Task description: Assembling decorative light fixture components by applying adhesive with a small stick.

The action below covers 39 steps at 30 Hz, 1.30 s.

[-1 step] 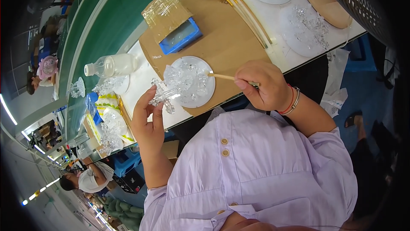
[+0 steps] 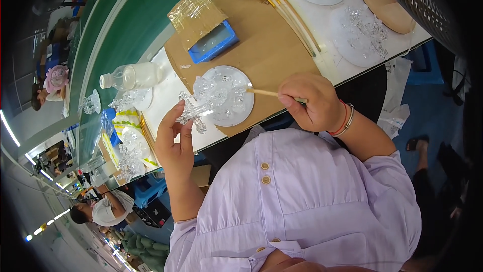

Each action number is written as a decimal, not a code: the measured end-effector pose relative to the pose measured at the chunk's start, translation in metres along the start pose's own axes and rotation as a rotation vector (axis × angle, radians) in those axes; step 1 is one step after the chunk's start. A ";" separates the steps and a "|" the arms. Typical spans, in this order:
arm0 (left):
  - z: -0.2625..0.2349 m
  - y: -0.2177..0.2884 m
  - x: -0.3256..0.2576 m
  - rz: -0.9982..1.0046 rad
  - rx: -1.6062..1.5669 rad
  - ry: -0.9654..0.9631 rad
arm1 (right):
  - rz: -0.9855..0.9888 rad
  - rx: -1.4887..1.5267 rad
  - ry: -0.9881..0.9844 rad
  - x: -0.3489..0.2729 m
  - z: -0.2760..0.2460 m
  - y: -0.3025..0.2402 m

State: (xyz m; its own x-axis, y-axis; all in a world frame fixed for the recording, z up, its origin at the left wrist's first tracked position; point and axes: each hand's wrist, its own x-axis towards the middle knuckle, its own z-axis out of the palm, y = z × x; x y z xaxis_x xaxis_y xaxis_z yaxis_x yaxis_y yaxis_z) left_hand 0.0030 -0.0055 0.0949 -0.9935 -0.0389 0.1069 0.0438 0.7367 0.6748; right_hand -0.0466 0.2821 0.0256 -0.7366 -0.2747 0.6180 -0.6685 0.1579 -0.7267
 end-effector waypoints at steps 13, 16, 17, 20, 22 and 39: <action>0.025 0.026 -0.005 0.069 0.149 0.096 | 0.097 -0.040 0.094 0.008 -0.019 0.005; 0.026 0.028 -0.006 0.107 0.164 0.090 | 0.125 0.006 0.166 0.006 -0.016 0.009; 0.027 0.028 -0.006 0.099 0.164 0.082 | 0.122 0.003 0.147 0.006 -0.015 0.009; 0.027 0.028 -0.006 0.104 0.161 0.078 | 0.093 -0.034 0.104 0.009 -0.012 0.011; 0.027 0.027 -0.006 0.114 0.158 0.082 | 0.068 -0.067 0.075 0.009 -0.013 0.012; 0.029 0.023 -0.006 0.156 0.127 0.109 | -0.009 -0.074 -0.022 0.017 -0.018 0.000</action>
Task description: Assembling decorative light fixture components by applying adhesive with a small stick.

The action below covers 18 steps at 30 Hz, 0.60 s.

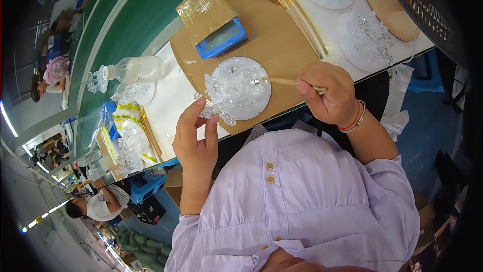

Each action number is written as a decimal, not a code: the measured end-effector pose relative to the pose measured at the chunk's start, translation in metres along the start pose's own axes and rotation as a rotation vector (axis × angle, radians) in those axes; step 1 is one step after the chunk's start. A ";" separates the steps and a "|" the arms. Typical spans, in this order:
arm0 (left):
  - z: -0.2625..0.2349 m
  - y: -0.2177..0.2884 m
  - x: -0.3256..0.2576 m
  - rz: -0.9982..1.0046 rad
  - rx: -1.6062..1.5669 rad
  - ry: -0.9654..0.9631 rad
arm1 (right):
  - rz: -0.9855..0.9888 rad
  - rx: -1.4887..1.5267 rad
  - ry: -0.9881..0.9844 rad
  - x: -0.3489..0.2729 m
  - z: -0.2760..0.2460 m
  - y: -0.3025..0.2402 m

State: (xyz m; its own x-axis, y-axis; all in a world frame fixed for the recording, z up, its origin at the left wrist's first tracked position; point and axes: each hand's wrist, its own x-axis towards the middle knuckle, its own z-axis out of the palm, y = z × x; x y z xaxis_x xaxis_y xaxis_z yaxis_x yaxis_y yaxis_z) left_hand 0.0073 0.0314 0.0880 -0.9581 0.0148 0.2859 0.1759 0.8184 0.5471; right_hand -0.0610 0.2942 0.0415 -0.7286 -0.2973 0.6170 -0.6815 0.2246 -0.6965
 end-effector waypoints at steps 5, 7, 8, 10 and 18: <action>0.000 0.001 -0.001 -0.011 -0.021 -0.010 | -0.079 -0.025 0.012 0.001 0.003 0.001; -0.002 0.001 -0.002 -0.022 -0.019 -0.014 | -0.074 0.007 -0.024 0.001 0.000 -0.003; -0.003 0.000 -0.002 -0.007 -0.035 -0.001 | -0.051 0.012 -0.024 0.002 -0.001 -0.004; -0.007 -0.003 0.001 0.013 -0.050 0.013 | -0.031 0.014 -0.018 0.004 0.000 -0.002; -0.087 -0.069 0.042 0.123 -0.147 0.537 | -0.026 0.008 -0.082 0.006 0.003 -0.003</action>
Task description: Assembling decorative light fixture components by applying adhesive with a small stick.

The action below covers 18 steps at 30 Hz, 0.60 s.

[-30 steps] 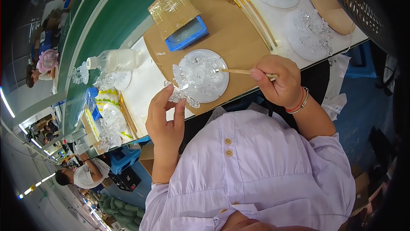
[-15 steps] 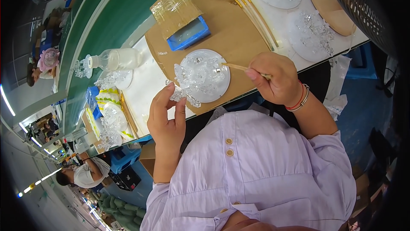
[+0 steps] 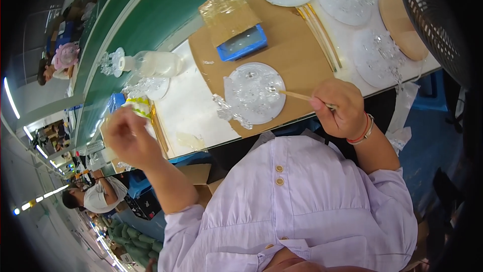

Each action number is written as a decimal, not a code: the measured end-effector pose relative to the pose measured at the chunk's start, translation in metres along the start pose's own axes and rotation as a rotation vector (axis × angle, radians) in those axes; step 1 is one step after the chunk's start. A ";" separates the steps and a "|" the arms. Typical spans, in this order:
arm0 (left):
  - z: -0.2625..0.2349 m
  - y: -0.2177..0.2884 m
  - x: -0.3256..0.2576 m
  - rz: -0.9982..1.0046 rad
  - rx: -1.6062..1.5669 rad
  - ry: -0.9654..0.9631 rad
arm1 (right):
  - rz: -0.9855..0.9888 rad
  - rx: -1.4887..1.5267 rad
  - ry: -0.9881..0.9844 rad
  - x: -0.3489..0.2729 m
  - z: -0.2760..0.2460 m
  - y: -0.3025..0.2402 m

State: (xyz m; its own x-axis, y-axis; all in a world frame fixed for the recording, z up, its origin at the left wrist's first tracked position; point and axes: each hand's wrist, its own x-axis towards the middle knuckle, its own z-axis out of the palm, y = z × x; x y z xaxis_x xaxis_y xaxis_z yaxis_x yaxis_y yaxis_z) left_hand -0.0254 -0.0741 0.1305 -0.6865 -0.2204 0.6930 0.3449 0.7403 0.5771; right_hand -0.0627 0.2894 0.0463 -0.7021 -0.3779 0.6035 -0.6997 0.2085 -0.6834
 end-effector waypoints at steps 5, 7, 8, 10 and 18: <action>-0.025 -0.063 0.098 -0.005 0.094 0.068 | 0.026 -0.043 0.056 -0.003 -0.001 0.001; -0.023 -0.109 0.125 -0.047 0.244 0.070 | 0.041 -0.105 0.010 0.001 -0.003 -0.007; -0.021 -0.116 0.139 -0.126 0.411 -0.011 | 0.019 -0.096 0.010 -0.001 -0.004 -0.007; -0.018 -0.137 0.159 -0.215 0.575 -0.082 | 0.097 -0.108 0.030 -0.006 -0.009 -0.008; -0.032 -0.314 0.191 -0.085 1.122 -0.254 | 0.159 0.160 0.425 -0.014 -0.029 -0.024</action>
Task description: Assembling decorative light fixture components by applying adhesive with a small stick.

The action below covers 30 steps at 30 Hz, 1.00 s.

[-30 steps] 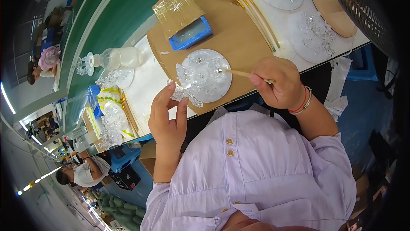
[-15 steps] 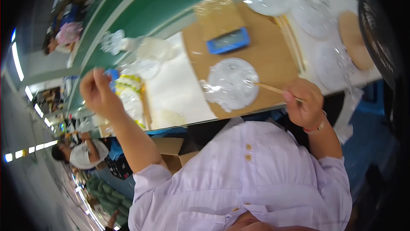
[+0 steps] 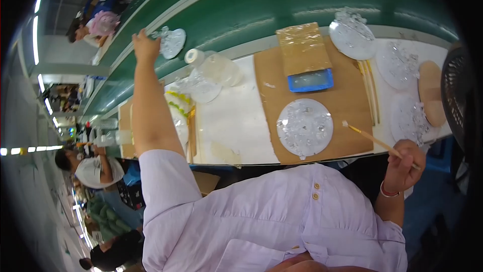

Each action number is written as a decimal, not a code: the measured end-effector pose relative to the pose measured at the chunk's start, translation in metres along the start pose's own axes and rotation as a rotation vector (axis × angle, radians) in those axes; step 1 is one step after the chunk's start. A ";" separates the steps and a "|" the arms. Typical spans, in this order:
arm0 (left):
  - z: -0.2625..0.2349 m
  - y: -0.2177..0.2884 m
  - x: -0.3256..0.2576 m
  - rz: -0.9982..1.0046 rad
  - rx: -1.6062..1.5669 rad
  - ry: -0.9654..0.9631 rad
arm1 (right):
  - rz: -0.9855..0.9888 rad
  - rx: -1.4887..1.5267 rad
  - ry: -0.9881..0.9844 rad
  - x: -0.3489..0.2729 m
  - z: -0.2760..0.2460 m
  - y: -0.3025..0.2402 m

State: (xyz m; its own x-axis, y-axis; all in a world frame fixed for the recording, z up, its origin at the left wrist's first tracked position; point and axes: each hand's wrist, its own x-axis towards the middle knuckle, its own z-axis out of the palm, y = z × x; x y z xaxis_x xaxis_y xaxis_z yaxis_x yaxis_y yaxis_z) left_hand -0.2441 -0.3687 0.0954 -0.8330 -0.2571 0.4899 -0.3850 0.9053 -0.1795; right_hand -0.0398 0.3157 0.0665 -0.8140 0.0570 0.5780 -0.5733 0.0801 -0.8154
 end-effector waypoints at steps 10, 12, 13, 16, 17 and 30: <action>0.038 -0.003 0.012 -0.012 -0.293 -0.277 | -0.043 -0.079 -0.139 0.054 0.055 0.015; 0.029 0.028 0.007 -0.007 -0.338 -0.272 | -0.002 -0.241 -0.186 0.062 0.064 0.022; 0.022 0.034 0.004 -0.018 -0.361 -0.260 | 0.000 -0.238 -0.185 0.067 0.073 0.024; 0.021 0.027 0.010 0.058 -0.299 -0.284 | -0.116 -0.289 -0.239 0.081 0.094 0.025; 0.021 0.023 0.010 0.063 -0.302 -0.288 | -0.143 -0.336 -0.255 0.083 0.098 0.028; -0.154 0.006 -0.014 -0.020 -0.911 0.141 | -0.231 -0.311 -0.226 0.084 0.100 0.040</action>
State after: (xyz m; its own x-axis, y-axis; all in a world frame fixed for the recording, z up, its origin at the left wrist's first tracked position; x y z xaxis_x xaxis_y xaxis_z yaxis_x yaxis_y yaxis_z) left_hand -0.1735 -0.3080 0.2187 -0.7501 -0.2863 0.5961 0.1127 0.8329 0.5418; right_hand -0.1403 0.2245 0.0791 -0.6874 -0.2136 0.6941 -0.7156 0.3624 -0.5971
